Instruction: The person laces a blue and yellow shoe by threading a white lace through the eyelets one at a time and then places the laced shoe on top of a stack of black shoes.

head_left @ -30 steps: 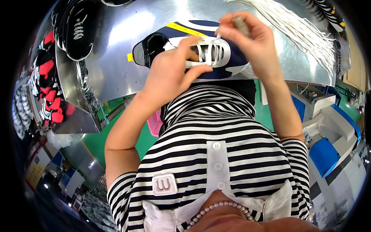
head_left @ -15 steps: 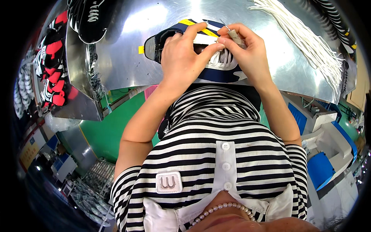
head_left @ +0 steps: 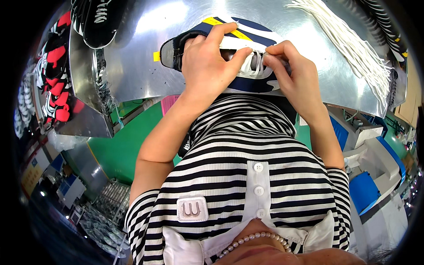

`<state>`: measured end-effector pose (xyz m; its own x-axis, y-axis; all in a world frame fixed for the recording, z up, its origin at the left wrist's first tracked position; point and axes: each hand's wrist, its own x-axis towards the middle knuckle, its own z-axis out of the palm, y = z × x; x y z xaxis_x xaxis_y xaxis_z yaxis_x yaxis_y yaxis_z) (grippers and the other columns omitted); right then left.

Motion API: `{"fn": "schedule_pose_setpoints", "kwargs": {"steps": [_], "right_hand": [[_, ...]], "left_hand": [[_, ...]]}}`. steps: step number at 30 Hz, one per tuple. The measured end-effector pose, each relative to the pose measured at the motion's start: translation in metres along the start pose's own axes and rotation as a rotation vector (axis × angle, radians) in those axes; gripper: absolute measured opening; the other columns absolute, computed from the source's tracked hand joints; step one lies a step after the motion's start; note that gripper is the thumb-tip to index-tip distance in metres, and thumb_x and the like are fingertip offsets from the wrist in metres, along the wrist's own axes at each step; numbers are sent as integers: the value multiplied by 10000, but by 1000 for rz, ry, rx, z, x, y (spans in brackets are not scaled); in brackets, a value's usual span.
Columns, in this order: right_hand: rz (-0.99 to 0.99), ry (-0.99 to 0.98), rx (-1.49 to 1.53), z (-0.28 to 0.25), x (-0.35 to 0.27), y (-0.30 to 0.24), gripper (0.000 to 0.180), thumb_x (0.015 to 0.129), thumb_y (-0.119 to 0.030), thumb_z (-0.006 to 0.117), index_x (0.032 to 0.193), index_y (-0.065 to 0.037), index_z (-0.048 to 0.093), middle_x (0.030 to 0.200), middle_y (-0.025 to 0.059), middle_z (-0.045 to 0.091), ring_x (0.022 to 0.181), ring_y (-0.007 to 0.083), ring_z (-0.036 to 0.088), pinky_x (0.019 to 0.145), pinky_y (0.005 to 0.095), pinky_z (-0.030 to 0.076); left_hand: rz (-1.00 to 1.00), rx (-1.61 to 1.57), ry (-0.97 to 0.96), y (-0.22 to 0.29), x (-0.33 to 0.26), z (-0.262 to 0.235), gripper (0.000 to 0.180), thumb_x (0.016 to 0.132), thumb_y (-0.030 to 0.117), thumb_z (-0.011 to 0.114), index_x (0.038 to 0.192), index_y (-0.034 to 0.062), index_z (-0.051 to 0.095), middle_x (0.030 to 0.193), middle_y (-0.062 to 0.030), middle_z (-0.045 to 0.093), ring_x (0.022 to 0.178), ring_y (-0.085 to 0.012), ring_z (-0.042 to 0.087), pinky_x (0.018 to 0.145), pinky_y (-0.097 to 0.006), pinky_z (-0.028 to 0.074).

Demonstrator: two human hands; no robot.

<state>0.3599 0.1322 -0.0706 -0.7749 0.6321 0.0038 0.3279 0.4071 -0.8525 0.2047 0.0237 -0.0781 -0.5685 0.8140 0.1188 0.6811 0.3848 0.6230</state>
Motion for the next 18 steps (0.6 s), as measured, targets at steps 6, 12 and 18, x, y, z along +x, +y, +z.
{"fn": "schedule_pose_setpoints", "kwargs": {"steps": [6, 12, 18], "right_hand": [[-193, 26, -388, 16, 12, -2, 123, 868, -116, 635, 900, -26, 559, 733, 109, 665, 638, 290, 658, 563, 372, 501], [-185, -31, -429, 26, 25, -9, 115, 897, -127, 609, 921, -35, 544, 733, 107, 644, 611, 252, 638, 556, 356, 482], [-69, 84, -49, -4, 10, -2, 201, 877, -168, 679, 1058, -91, 635, 692, 89, 652, 606, 224, 644, 575, 323, 492]], "left_hand": [[154, -17, 85, -5, -6, 6, 412, 772, 225, 739, 1161, 126, 648, 625, -68, 587, 664, -266, 568, 731, -402, 441], [122, -207, 49, -18, -7, 6, 438, 765, 116, 721, 1190, 78, 619, 766, -94, 658, 651, -267, 602, 708, -378, 468], [-82, -510, -113, -4, 4, -5, 492, 812, 5, 726, 1265, -19, 535, 1085, -102, 660, 930, -127, 648, 815, -249, 529]]}}
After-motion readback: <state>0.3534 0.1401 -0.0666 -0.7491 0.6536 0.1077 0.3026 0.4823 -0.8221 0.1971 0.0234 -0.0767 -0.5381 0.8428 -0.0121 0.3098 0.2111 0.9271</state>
